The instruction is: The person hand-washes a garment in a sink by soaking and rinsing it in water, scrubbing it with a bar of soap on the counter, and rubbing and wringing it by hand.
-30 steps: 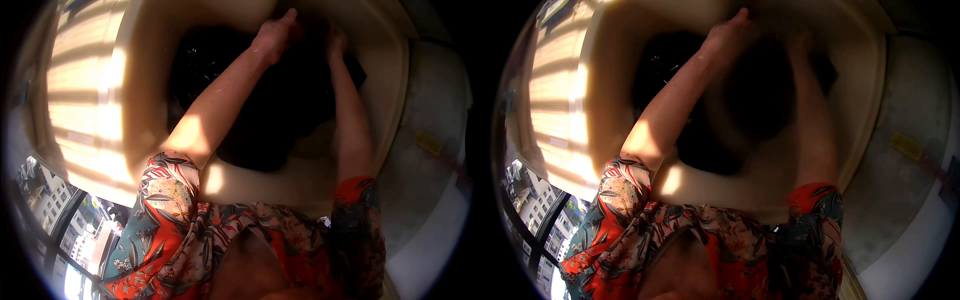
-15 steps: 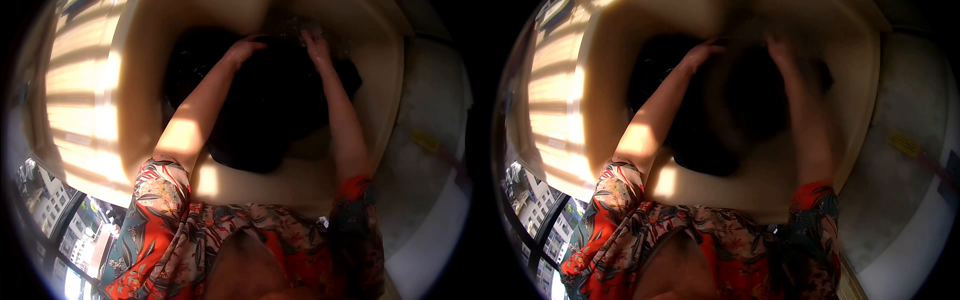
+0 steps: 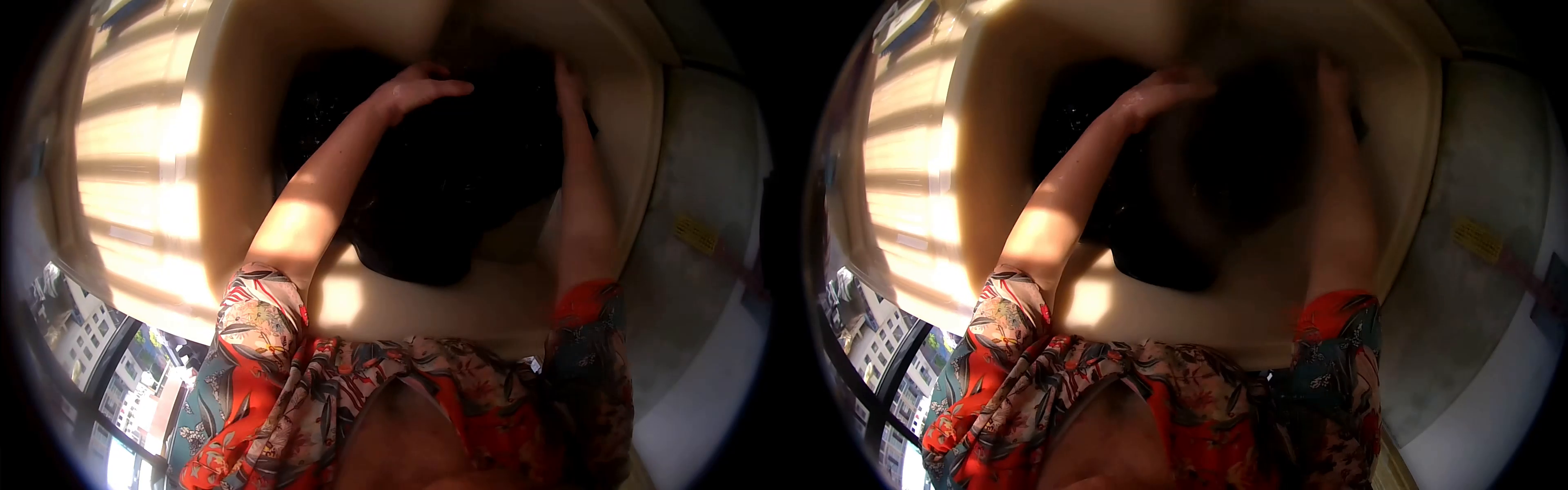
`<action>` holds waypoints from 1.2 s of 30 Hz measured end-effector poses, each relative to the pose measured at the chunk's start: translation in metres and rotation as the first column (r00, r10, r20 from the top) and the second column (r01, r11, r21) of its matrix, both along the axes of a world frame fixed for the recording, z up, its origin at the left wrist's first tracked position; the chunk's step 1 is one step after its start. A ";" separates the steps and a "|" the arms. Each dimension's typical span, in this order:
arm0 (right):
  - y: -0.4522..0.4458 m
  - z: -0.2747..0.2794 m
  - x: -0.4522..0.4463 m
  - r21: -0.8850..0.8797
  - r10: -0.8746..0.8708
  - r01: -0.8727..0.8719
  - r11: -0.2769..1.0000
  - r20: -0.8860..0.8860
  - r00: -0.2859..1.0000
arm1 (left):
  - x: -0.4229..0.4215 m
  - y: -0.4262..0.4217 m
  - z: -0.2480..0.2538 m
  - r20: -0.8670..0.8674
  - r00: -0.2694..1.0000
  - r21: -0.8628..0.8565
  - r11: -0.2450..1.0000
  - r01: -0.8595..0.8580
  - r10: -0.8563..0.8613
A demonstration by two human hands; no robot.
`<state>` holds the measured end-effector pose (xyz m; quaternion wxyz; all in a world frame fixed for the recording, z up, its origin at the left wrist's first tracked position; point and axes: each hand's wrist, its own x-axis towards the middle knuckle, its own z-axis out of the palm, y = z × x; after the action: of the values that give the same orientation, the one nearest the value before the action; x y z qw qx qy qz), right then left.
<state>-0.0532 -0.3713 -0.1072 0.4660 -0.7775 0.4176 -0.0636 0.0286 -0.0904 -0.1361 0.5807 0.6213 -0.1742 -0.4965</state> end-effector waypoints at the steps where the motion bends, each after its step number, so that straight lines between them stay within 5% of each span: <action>1: 0.012 -0.003 0.000 -0.179 0.112 -0.132 0.975 -0.119 0.987 | -0.013 -0.006 -0.003 0.274 0.957 0.059 0.995 0.080 -0.093; 2: 0.022 -0.013 0.001 -0.338 0.198 -0.280 0.899 -0.256 0.946 | -0.026 -0.013 -0.004 0.521 0.833 0.132 0.982 0.136 -0.185; 3: 0.018 -0.036 -0.005 -0.426 0.297 -0.430 0.796 -0.344 0.891 | -0.039 -0.019 -0.003 0.506 0.815 0.229 0.955 0.190 -0.283; 4: 0.026 -0.045 -0.006 -0.506 0.368 -0.555 0.661 -0.426 0.826 | -0.032 -0.021 -0.013 0.367 0.908 0.173 0.974 0.146 -0.202; 6: 0.032 -0.036 -0.017 -0.382 0.399 -0.626 0.680 -0.524 0.753 | -0.008 -0.008 -0.016 -0.021 1.000 0.118 0.993 0.000 0.002; 7: 0.024 -0.033 -0.019 -0.342 0.387 -0.536 0.772 -0.416 0.823 | 0.003 0.003 -0.005 -0.239 0.958 0.133 0.983 -0.128 0.157; 9: -0.002 -0.052 -0.018 -0.155 0.183 -0.184 0.971 -0.020 0.983 | 0.003 0.008 -0.007 -0.375 0.886 0.042 0.960 -0.277 0.272; 10: 0.043 -0.020 -0.008 -0.053 0.076 -0.074 0.996 0.028 0.997 | 0.000 0.006 -0.005 -0.442 0.826 0.024 0.925 -0.378 0.349; 12: 0.123 -0.018 -0.006 -0.554 0.334 -0.265 0.790 0.026 0.942 | 0.006 0.007 -0.026 -0.792 0.599 -0.140 0.918 -0.371 0.121; 13: 0.174 -0.004 -0.012 -0.542 0.425 -0.235 0.807 0.256 0.868 | 0.008 0.009 -0.033 -0.899 0.438 -0.209 0.898 -0.386 -0.020; 14: 0.220 0.014 -0.018 -0.565 0.513 -0.251 0.786 0.370 0.774 | -0.001 0.008 -0.033 -0.632 0.764 -0.261 0.893 -0.368 0.130; 15: 0.239 0.014 -0.018 -0.590 0.551 -0.264 0.763 0.379 0.744 | -0.010 0.008 -0.033 -0.232 0.923 -0.205 0.912 -0.356 0.308; 17: 0.237 -0.001 -0.007 -0.528 0.502 -0.269 0.805 0.365 0.784 | -0.012 0.014 -0.066 0.254 0.956 -0.162 0.981 -0.111 0.150; 18: 0.223 -0.015 0.007 -0.439 0.414 -0.252 0.863 0.327 0.850 | -0.012 0.015 -0.066 0.314 0.944 -0.024 0.995 -0.095 0.098; 21: 0.211 -0.032 0.012 -0.535 0.361 -0.186 0.824 0.245 0.900 | -0.012 0.005 -0.060 0.448 0.888 0.369 0.927 -0.074 -0.107; 24: 0.218 -0.026 0.010 -0.612 0.387 -0.211 0.762 0.170 0.906 | -0.021 0.008 -0.077 0.036 0.931 -0.125 0.926 -0.357 0.363; 26: 0.217 -0.016 0.007 -0.620 0.455 -0.264 0.739 0.170 0.874 | -0.026 0.005 -0.076 -0.111 0.894 -0.200 0.871 -0.448 0.434; 28: 0.216 -0.012 0.002 -0.623 0.514 -0.307 0.719 0.179 0.839 | -0.028 0.003 -0.075 -0.023 0.922 -0.087 0.918 -0.387 0.386; 30: 0.124 -0.047 0.010 -0.591 0.280 -0.262 0.763 -0.063 0.958 | -0.020 -0.023 -0.072 -0.131 0.936 -0.062 0.939 -0.337 0.327; 31: 0.083 -0.066 0.006 -0.670 0.292 -0.224 0.708 -0.011 0.956 | -0.017 -0.036 -0.070 -0.183 0.937 -0.049 0.949 -0.311 0.298; 32: 0.059 -0.052 0.009 -0.617 0.168 -0.199 0.761 -0.108 0.980 | -0.011 -0.030 -0.050 -0.196 0.935 -0.023 0.952 -0.307 0.296; 33: 0.029 -0.044 0.012 -0.688 0.095 -0.232 0.687 -0.232 0.968 | -0.004 -0.025 -0.029 -0.208 0.932 0.003 0.953 -0.302 0.296; 34: -0.004 -0.044 0.004 -0.692 0.073 -0.198 0.694 -0.207 0.976 | 0.002 -0.013 -0.017 -0.369 0.872 0.094 0.946 -0.310 0.322; 35: -0.005 -0.030 0.000 -0.446 0.065 -0.076 0.892 -0.041 0.997 | 0.006 -0.002 -0.010 -0.362 0.913 -0.073 0.971 -0.228 0.187; 36: -0.002 -0.017 -0.001 -0.131 0.009 0.006 0.991 0.114 0.993 | 0.000 -0.002 -0.009 -0.238 0.955 -0.037 0.981 -0.192 0.177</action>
<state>-0.0543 -0.3733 -0.1245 0.4371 -0.8018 0.3846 -0.1349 0.0283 -0.0919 -0.1453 0.6593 0.5544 -0.0606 -0.5043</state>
